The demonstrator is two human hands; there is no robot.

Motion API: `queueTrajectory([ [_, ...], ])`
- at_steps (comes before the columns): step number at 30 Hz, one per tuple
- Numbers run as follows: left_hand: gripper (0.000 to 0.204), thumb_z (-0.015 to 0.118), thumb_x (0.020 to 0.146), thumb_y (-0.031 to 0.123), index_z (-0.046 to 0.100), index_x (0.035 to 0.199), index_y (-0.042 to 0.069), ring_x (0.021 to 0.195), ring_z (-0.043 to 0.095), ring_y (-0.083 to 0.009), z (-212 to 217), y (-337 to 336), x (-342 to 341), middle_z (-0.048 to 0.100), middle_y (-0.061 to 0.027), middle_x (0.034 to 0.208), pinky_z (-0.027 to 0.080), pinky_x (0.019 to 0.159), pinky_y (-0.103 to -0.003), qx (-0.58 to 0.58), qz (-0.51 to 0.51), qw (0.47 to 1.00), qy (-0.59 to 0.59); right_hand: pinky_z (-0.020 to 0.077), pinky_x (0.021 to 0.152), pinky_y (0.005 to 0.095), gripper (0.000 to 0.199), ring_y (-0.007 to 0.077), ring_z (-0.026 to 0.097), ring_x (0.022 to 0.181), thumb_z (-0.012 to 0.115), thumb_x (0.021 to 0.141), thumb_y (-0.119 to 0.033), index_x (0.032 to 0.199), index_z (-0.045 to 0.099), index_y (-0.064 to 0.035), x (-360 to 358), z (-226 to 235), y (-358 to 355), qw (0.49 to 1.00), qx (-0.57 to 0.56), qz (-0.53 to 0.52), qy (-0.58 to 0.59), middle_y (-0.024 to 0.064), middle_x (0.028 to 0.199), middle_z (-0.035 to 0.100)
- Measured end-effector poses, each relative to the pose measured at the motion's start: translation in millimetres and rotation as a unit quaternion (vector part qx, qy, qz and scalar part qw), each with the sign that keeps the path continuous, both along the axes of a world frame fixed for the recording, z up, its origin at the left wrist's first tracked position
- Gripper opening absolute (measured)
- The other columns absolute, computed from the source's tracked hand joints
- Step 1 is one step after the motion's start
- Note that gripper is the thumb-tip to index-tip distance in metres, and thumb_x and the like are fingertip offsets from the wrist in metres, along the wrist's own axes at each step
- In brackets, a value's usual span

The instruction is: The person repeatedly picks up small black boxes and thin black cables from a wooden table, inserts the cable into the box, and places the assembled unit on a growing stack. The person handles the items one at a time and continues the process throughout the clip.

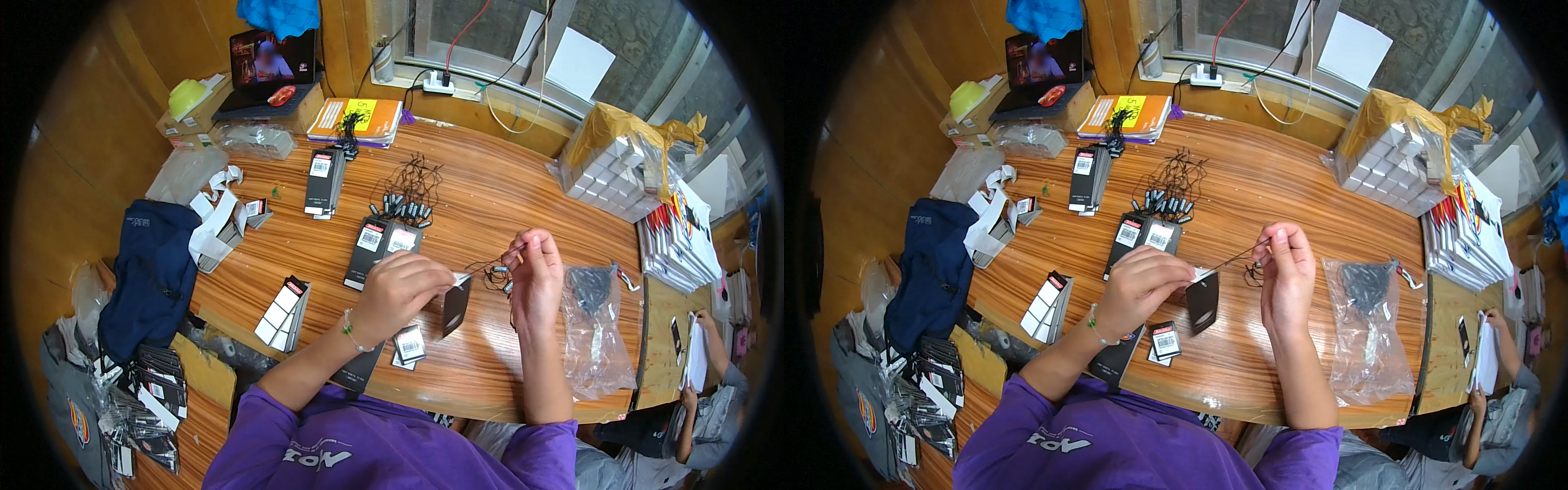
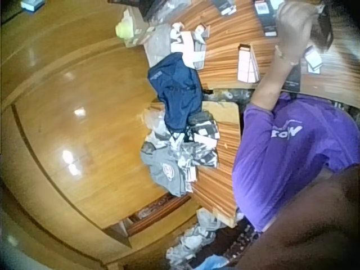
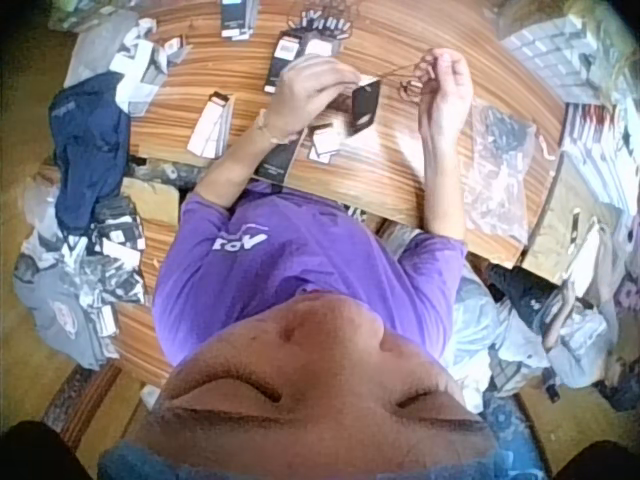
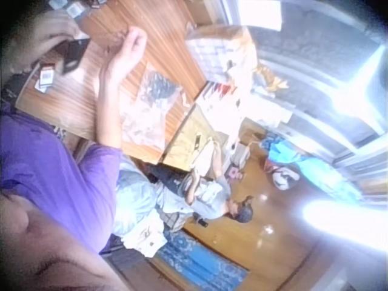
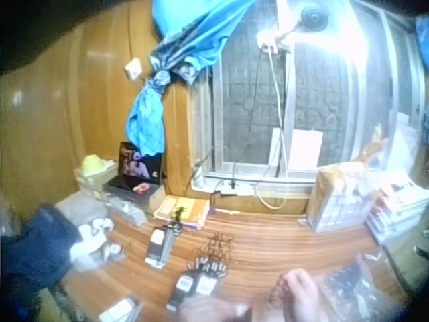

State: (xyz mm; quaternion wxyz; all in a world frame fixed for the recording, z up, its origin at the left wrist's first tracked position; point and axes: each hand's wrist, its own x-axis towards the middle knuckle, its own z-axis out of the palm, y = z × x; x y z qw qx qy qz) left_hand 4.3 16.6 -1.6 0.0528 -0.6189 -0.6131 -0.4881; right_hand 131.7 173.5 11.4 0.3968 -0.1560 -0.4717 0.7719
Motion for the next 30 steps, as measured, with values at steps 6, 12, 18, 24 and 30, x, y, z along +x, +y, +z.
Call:
queueTrajectory([
  [6, 0.021, 0.062, 0.077, -0.007, 0.052, 0.094, 0.001, 0.082, 0.063, -0.0152, 1.9, -1.4, 8.1, 0.064, -0.0099, 0.091, 0.050, 0.078, -0.026, -0.040, -0.034, 0.968, -0.244, 0.0440, 0.067, 0.0227, 0.012, 0.0104, 0.050, 0.071, 0.049, 0.094, -0.017, 0.090, 0.052, -0.0064, 1.6, 2.6, 0.1, 0.999, -0.017, 0.008, 0.044, 0.0035, 0.081, 0.052],
  [12, 0.017, 0.063, 0.078, -0.004, 0.053, 0.091, 0.001, 0.081, 0.062, -0.0134, -8.6, 1.2, 6.5, 0.063, -0.0067, 0.088, 0.050, 0.073, -0.025, -0.024, -0.104, 0.927, -0.359, 0.0437, 0.066, 0.0238, 0.013, 0.0119, 0.050, 0.071, 0.048, 0.094, -0.018, 0.091, 0.050, -0.0058, 4.2, 7.0, -6.5, 0.995, -0.013, 0.073, 0.062, 0.0048, 0.080, 0.053],
  [18, 0.011, 0.062, 0.078, -0.007, 0.058, 0.085, 0.000, 0.082, 0.061, -0.0145, 5.1, -0.5, 10.1, 0.062, -0.0078, 0.087, 0.049, 0.072, -0.025, -0.068, -0.091, 0.944, -0.311, 0.0437, 0.066, 0.0265, 0.014, 0.0134, 0.050, 0.069, 0.048, 0.095, -0.019, 0.092, 0.049, -0.0053, 6.7, 9.7, -17.9, 0.992, -0.010, 0.109, 0.065, 0.0061, 0.079, 0.052],
  [24, 0.011, 0.060, 0.078, -0.003, 0.063, 0.088, 0.001, 0.080, 0.061, -0.0207, 7.0, 2.9, 11.7, 0.062, -0.0084, 0.085, 0.049, 0.069, -0.028, -0.072, -0.108, 0.966, -0.225, 0.0432, 0.067, 0.0292, 0.014, 0.0152, 0.050, 0.067, 0.047, 0.095, -0.019, 0.091, 0.047, -0.0056, 10.8, 18.7, -22.1, 0.984, -0.003, 0.136, 0.115, 0.0071, 0.079, 0.051],
  [30, 0.017, 0.056, 0.077, -0.008, 0.060, 0.091, 0.001, 0.086, 0.058, -0.0213, 12.5, 3.9, 10.7, 0.057, -0.0086, 0.089, 0.048, 0.073, -0.030, -0.088, -0.151, 0.965, -0.197, 0.0418, 0.066, 0.0305, 0.013, 0.0158, 0.048, 0.066, 0.047, 0.094, -0.020, 0.091, 0.046, -0.0070, 10.6, 19.0, -21.1, 0.981, -0.044, 0.138, 0.131, 0.0064, 0.078, 0.049],
])
